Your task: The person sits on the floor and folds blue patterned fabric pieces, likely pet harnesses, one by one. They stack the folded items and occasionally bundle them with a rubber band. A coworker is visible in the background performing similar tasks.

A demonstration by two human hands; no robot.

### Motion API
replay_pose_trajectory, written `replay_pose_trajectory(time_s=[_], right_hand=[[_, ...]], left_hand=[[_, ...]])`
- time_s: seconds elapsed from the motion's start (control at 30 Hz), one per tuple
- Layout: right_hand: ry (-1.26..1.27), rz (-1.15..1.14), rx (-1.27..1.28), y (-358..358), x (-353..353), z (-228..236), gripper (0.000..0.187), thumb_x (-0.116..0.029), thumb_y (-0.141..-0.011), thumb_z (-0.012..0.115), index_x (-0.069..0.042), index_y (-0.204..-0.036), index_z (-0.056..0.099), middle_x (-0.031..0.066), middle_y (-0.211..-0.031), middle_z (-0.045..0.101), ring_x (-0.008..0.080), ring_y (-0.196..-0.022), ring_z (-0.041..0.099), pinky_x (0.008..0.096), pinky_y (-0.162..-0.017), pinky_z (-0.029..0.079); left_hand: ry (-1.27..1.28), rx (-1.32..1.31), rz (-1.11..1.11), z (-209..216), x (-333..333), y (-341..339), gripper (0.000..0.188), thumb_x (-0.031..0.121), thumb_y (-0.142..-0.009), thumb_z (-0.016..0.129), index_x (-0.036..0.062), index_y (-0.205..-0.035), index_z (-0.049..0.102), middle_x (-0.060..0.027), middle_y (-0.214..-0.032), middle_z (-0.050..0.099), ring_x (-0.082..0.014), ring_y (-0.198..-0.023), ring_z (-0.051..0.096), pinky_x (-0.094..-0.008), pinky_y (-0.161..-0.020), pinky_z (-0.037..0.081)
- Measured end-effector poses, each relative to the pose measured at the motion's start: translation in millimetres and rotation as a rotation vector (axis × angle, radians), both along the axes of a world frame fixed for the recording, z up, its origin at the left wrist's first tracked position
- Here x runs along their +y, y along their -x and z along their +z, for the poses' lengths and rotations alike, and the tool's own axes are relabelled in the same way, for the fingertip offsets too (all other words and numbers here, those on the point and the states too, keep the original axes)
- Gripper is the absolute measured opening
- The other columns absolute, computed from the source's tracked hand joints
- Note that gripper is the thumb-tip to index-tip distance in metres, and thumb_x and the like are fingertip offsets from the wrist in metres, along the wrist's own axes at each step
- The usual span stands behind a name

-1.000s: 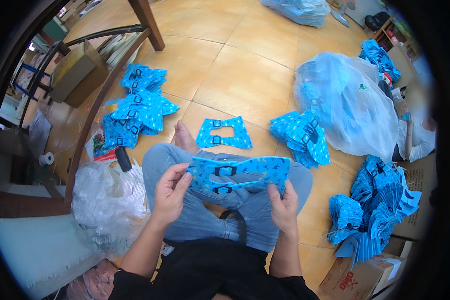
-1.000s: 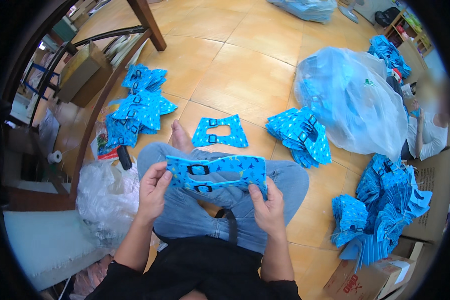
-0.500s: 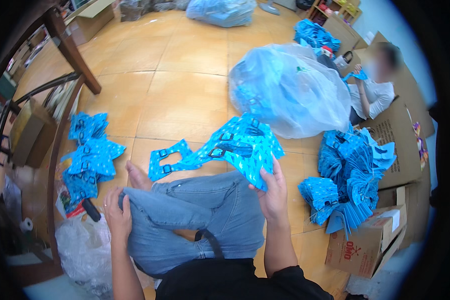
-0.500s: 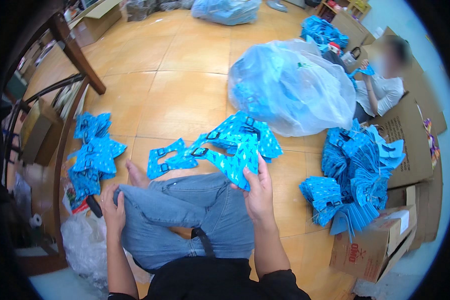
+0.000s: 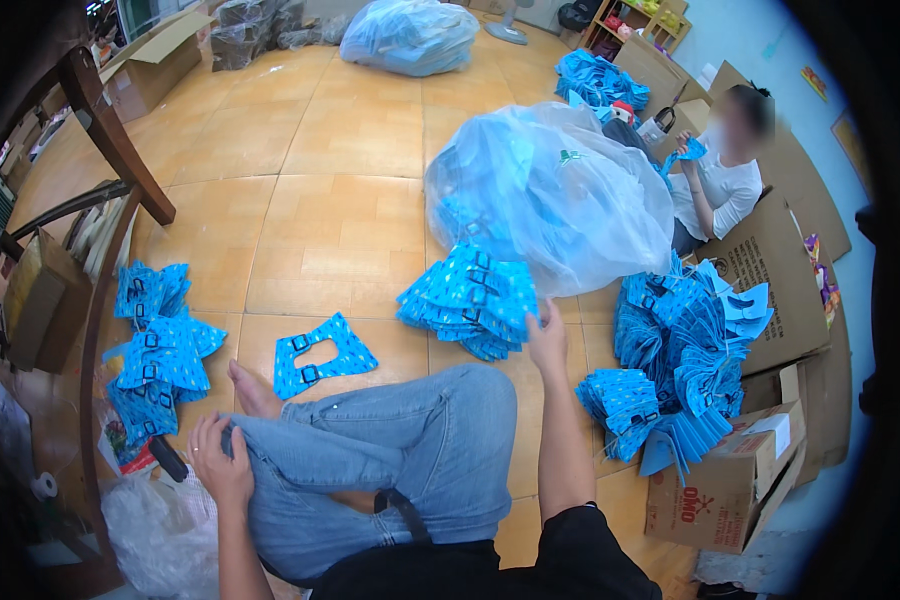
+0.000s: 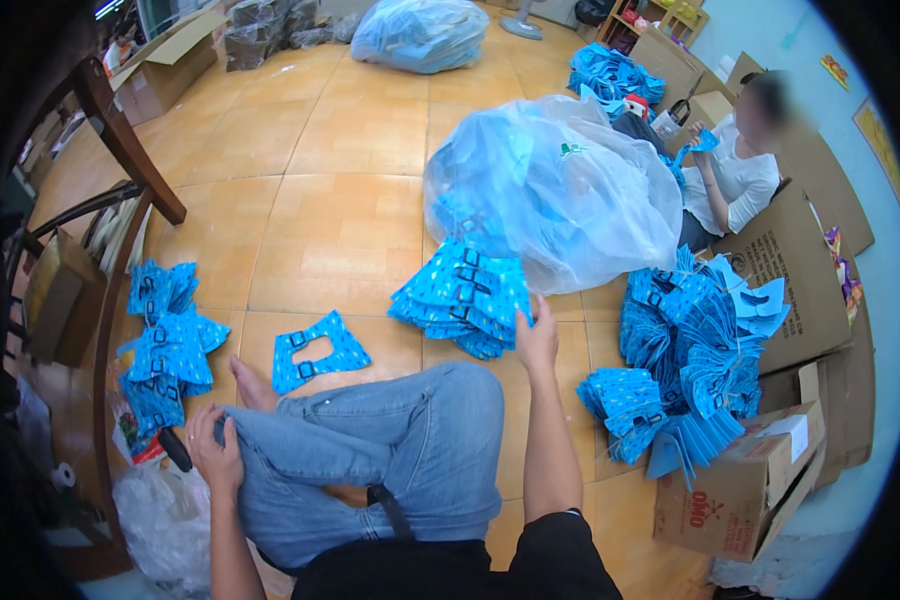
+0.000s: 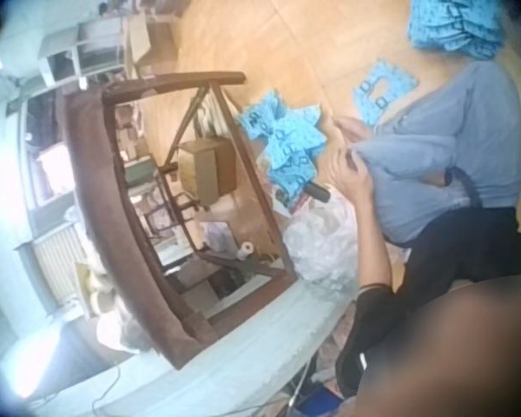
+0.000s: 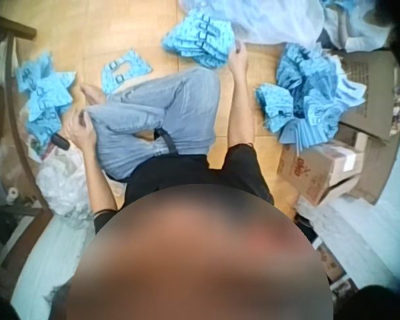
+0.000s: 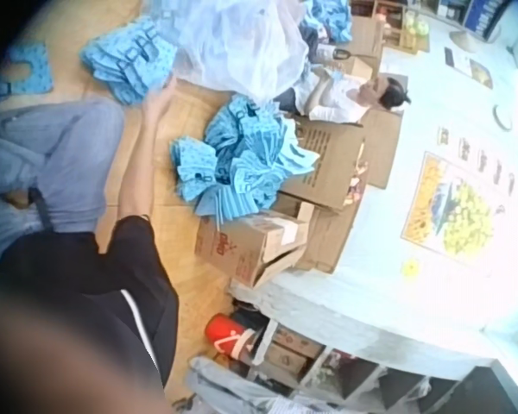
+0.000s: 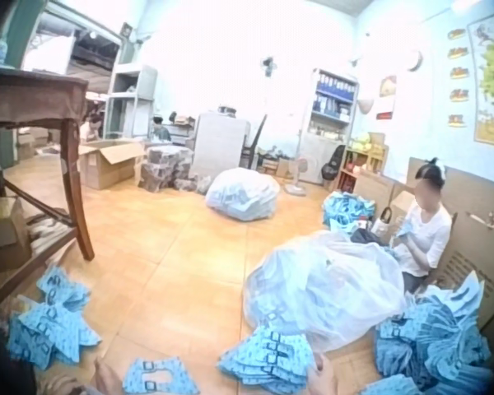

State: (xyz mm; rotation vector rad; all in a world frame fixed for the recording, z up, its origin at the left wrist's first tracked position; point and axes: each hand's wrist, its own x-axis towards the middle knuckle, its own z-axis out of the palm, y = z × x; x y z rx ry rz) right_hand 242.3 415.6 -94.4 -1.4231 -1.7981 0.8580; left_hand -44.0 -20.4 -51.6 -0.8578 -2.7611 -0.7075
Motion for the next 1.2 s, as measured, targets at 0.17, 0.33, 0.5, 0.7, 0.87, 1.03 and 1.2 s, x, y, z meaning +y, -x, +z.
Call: replay_pose_trajectory(time_s=[0.17, 0.33, 0.5, 0.7, 0.87, 1.03, 1.2], right_hand=[[-0.152, 0.022, -0.155, 6.5, -13.7, -21.9, 0.053, -0.026, -0.088, 0.064, -0.001, -0.134, 0.052, 0.0216, -0.119, 0.059, 0.0366, -0.113, 0.056, 0.0427, -0.097, 0.044], [-0.239, 0.012, -0.129, 26.3, -38.9, 8.1, 0.046, -0.023, -0.09, 0.063, -0.002, -0.13, 0.055, 0.0206, -0.118, 0.059, 0.0362, -0.112, 0.057, 0.0429, -0.095, 0.045], [-0.146, 0.417, -0.038, 81.8, -101.9, 31.3, 0.044, -0.023, -0.091, 0.063, -0.003, -0.129, 0.056, 0.0186, -0.117, 0.059, 0.0351, -0.109, 0.058, 0.0431, -0.092, 0.046], [-0.041, 0.715, -0.338, 174.3, -151.1, -28.2, 0.046, -0.026, -0.091, 0.063, -0.004, -0.13, 0.055, 0.0199, -0.119, 0.059, 0.0345, -0.111, 0.058, 0.0445, -0.092, 0.047], [0.063, 0.674, -0.684, 197.3, -144.2, -85.5, 0.049, -0.025, -0.092, 0.061, -0.004, -0.135, 0.05, 0.0216, -0.118, 0.061, 0.0361, -0.109, 0.061, 0.0451, -0.091, 0.049], [0.694, 0.659, 0.193, 189.8, -140.2, -53.2, 0.042, -0.022, -0.097, 0.057, -0.003, -0.134, 0.049, 0.0114, -0.104, 0.066, 0.0217, -0.085, 0.066, 0.0344, -0.078, 0.054], [0.945, 0.448, 0.656, 141.2, -176.5, 42.7, 0.036, -0.017, -0.099, 0.055, -0.004, -0.133, 0.05, 0.0042, -0.098, 0.065, 0.0118, -0.077, 0.062, 0.0267, -0.071, 0.052]], left_hand=[[-0.019, -0.002, -0.008, -1.8, -1.2, 0.4, 0.022, 0.019, -0.087, 0.064, 0.0033, -0.102, 0.067, -0.0141, -0.12, 0.064, -0.036, -0.12, 0.052, -0.0463, -0.106, 0.034], [-0.035, 0.019, -0.026, -1.1, 1.3, 1.0, 0.022, 0.019, -0.086, 0.065, 0.0032, -0.101, 0.067, -0.0142, -0.118, 0.064, -0.0362, -0.118, 0.053, -0.0462, -0.104, 0.036], [-0.048, 0.022, -0.022, 0.3, -0.3, 0.6, 0.022, 0.02, -0.086, 0.065, 0.0039, -0.1, 0.068, -0.0136, -0.117, 0.065, -0.0348, -0.117, 0.055, -0.0466, -0.105, 0.036], [-0.04, 0.036, -0.023, 2.1, -2.3, 1.2, 0.022, 0.021, -0.086, 0.066, 0.0058, -0.101, 0.068, -0.0128, -0.117, 0.065, -0.0341, -0.118, 0.055, -0.0458, -0.104, 0.036], [-0.103, 0.002, 0.013, 1.8, -2.5, 2.5, 0.021, 0.023, -0.084, 0.066, 0.0075, -0.097, 0.07, -0.009, -0.112, 0.068, -0.0306, -0.117, 0.057, -0.0466, -0.107, 0.034], [-0.148, -0.003, 0.015, -2.0, -5.7, 2.4, 0.02, 0.023, -0.084, 0.066, 0.0086, -0.098, 0.07, -0.0087, -0.111, 0.069, -0.0305, -0.117, 0.057, -0.0467, -0.107, 0.034], [-0.17, -0.03, -0.022, 3.0, -8.4, 1.3, 0.031, 0.025, -0.084, 0.067, 0.0071, -0.11, 0.066, -0.0092, -0.114, 0.068, -0.0306, -0.117, 0.057, -0.0465, -0.107, 0.034]])
